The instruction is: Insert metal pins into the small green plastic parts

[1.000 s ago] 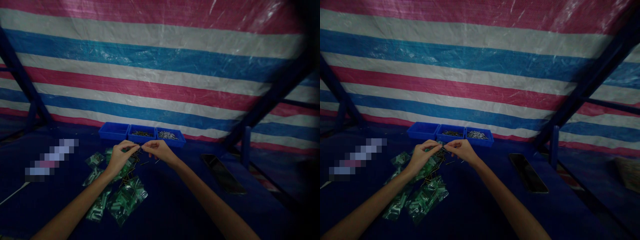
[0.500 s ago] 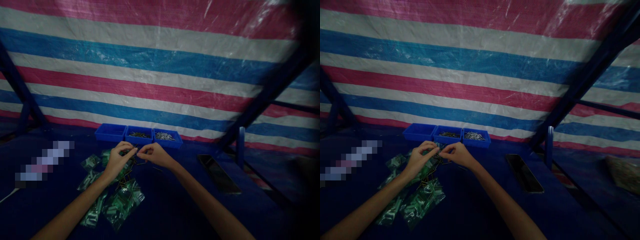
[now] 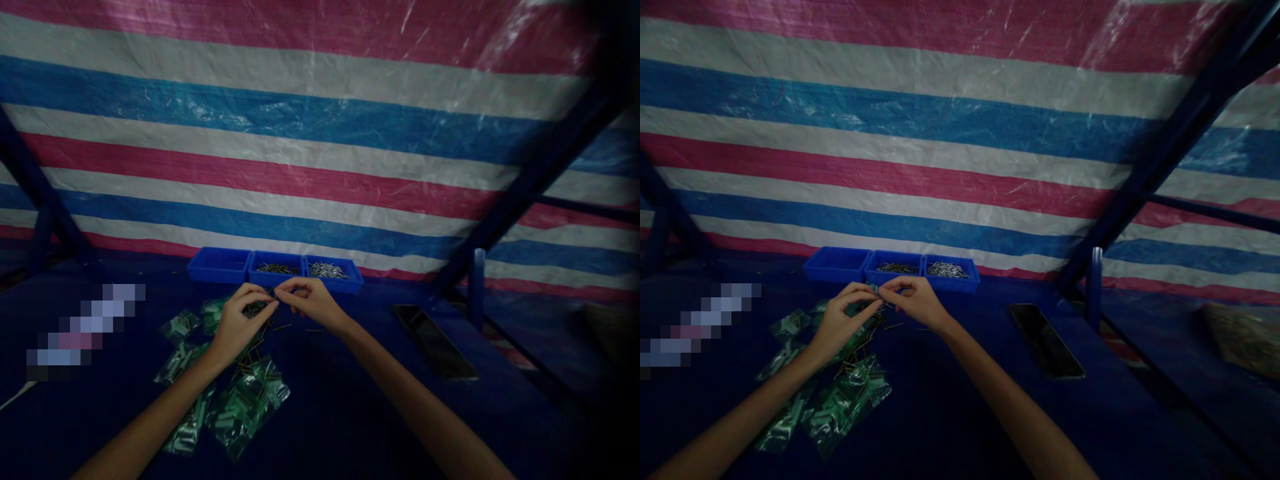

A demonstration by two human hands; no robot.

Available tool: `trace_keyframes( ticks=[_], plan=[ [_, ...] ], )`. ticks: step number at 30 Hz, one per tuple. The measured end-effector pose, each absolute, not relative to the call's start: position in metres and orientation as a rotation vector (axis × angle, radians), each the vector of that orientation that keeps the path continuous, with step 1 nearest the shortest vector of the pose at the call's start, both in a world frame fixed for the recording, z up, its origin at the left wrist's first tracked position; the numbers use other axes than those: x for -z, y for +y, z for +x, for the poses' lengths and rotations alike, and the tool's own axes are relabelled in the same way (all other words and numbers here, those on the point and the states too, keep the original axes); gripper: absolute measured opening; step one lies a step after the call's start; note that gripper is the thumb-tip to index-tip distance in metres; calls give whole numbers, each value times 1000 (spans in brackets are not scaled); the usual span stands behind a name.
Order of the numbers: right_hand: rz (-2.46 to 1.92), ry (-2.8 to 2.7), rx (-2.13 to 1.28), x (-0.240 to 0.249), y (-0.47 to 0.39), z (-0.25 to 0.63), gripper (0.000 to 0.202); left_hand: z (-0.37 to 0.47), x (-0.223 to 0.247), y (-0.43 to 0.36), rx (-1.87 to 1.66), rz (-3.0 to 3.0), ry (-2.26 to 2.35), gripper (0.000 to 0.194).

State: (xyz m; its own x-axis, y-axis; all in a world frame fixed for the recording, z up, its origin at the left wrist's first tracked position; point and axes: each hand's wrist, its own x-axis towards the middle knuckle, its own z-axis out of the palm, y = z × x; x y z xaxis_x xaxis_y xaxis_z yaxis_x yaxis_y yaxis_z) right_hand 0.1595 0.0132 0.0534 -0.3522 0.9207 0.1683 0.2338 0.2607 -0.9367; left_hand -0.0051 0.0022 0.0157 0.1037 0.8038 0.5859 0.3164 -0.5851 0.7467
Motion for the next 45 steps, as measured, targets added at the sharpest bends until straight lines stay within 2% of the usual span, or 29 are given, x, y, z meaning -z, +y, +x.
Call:
trace_keyframes(
  ticks=[14,22,25,29,32,37,40,45],
  plan=[
    [-1148,-1929,-1134,-57,10,167,23,-3,-18,-2,-1689,1850,1126,11],
    [-1234,-1660,-1248,-45,3,170,27,1,-6,-4,-1235,2038,1080,12],
    [-1297,-1482,-1179,-42,15,170,29,0,1,1,-1166,2018,1148,21],
    [-1297,-1252,-1032,-47,41,170,35,-2,6,5,-1138,1983,1140,15],
    [-1361,-1435,-986,-53,50,176,38,-3,7,6,-1118,1963,1163,16],
    [-1648,-2130,-705,-57,30,192,14,-4,2,6,-1119,1911,1115,22],
    [-1913,-2188,-497,-50,12,193,20,-4,-1,7,-1083,1930,1112,26],
    [-1937,-2116,-708,-24,-1,199,14,-4,-5,9,-1065,1928,1141,35]
  ],
)
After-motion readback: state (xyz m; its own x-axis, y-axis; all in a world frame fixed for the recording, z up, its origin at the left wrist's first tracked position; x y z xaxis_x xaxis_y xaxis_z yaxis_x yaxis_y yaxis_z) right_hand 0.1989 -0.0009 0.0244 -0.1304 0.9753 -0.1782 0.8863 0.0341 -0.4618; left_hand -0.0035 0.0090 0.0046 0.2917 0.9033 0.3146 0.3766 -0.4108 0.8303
